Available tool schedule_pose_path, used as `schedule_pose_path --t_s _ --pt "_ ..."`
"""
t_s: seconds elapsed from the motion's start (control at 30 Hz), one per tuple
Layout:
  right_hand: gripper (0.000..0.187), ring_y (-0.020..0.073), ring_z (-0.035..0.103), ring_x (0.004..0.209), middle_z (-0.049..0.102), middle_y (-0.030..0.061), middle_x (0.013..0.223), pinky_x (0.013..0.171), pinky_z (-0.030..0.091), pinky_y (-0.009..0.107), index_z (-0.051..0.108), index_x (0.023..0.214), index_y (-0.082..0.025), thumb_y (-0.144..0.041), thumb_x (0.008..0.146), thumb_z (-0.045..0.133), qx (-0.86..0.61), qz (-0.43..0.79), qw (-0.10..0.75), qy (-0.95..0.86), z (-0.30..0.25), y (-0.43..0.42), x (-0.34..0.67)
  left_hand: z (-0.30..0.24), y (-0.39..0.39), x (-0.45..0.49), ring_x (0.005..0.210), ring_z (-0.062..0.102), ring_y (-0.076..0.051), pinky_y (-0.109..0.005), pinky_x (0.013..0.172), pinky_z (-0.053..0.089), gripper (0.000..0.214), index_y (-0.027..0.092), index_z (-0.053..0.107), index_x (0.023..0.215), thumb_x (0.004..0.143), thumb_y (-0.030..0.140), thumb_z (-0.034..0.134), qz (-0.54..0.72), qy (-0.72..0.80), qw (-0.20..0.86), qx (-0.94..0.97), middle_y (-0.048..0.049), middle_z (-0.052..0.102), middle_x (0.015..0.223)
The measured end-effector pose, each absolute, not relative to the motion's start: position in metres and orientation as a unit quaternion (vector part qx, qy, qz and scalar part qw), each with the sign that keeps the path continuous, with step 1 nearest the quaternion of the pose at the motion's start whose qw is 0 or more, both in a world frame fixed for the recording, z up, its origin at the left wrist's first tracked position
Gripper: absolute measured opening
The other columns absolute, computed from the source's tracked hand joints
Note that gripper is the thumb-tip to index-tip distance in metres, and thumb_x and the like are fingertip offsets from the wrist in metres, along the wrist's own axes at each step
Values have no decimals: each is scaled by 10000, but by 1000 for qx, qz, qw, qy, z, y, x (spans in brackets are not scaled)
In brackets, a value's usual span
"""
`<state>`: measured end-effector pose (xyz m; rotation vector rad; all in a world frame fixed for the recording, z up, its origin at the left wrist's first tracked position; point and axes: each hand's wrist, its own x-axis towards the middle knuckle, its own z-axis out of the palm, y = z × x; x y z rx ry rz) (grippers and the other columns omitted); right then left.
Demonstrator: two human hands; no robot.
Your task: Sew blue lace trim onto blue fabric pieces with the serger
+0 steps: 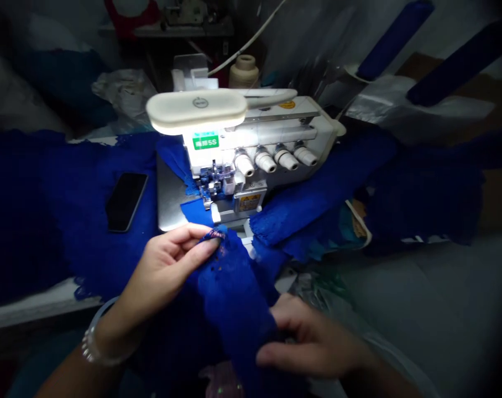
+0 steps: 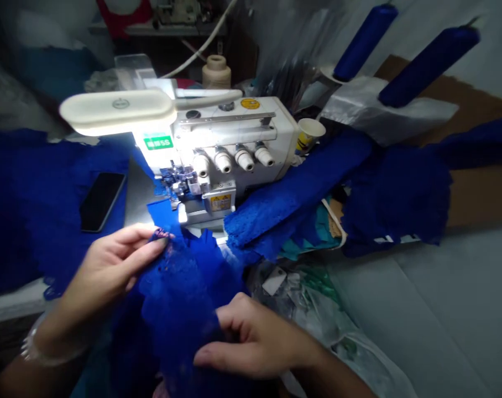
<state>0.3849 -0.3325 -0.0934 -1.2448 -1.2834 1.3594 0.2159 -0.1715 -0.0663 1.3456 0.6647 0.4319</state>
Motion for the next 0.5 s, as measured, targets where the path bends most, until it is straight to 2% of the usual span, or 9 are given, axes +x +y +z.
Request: schedule_pose_path --t_s 0.07,0.13,0.2,0.27,0.33,0.4,0.43,0.5 --pt "343 165 709 824 752 17 889 757 560 240 714 1008 -188 -346 722 818 -482 611 469 -418 -100 -319 363 -78 -167 212 678 677 -87 -144 613 515 166 204 724 938 864 348 686 135 337 752 551 12 749 826" --pt "467 175 700 842 744 27 896 779 555 269 681 1070 -186 -388 680 840 -502 598 536 -322 -112 -302 346 -89 -164 209 668 675 -96 -155 602 510 233 198 740 954 849 401 695 99 343 778 518 -5 753 822" --pt "361 137 658 665 715 9 747 648 532 240 681 940 -168 -443 731 787 -520 580 571 -258 -124 -289 335 -95 -163 205 717 700 -130 -190 624 535 348 194 738 1017 868 493 643 97 351 803 472 -46 762 887" --pt "341 80 522 480 627 -28 581 488 432 194 625 743 -162 -479 759 749 -546 565 577 -224 -132 -283 327 -97 -162 200 791 725 -179 -250 678 571 484 183 715 1095 871 590 582 94 348 833 419 -100 758 973" --pt "386 55 421 423 558 -51 513 429 354 181 561 664 -169 -493 748 753 -562 555 576 -211 -137 -284 323 -98 -163 195 859 730 -214 -296 744 585 524 177 677 1173 810 554 684 83 339 853 389 -126 746 1031" --pt "385 58 412 423 544 -55 502 431 353 184 555 666 -173 -495 756 747 -560 557 574 -213 -138 -287 321 -98 -164 191 830 726 -200 -273 730 577 559 183 648 1222 731 393 811 81 339 846 403 -96 754 965" --pt "367 65 430 433 556 -50 513 443 370 188 573 684 -173 -489 767 739 -557 561 571 -221 -138 -289 321 -99 -164 189 765 717 -176 -246 682 566 546 186 649 1223 726 333 820 85 345 834 422 -67 756 888" --pt "319 82 478 468 593 -31 558 469 399 200 619 733 -170 -467 802 710 -554 564 558 -252 -134 -289 321 -98 -164 188 616 667 -124 -205 573 519 396 186 682 1160 794 317 757 107 360 795 477 -21 735 746"
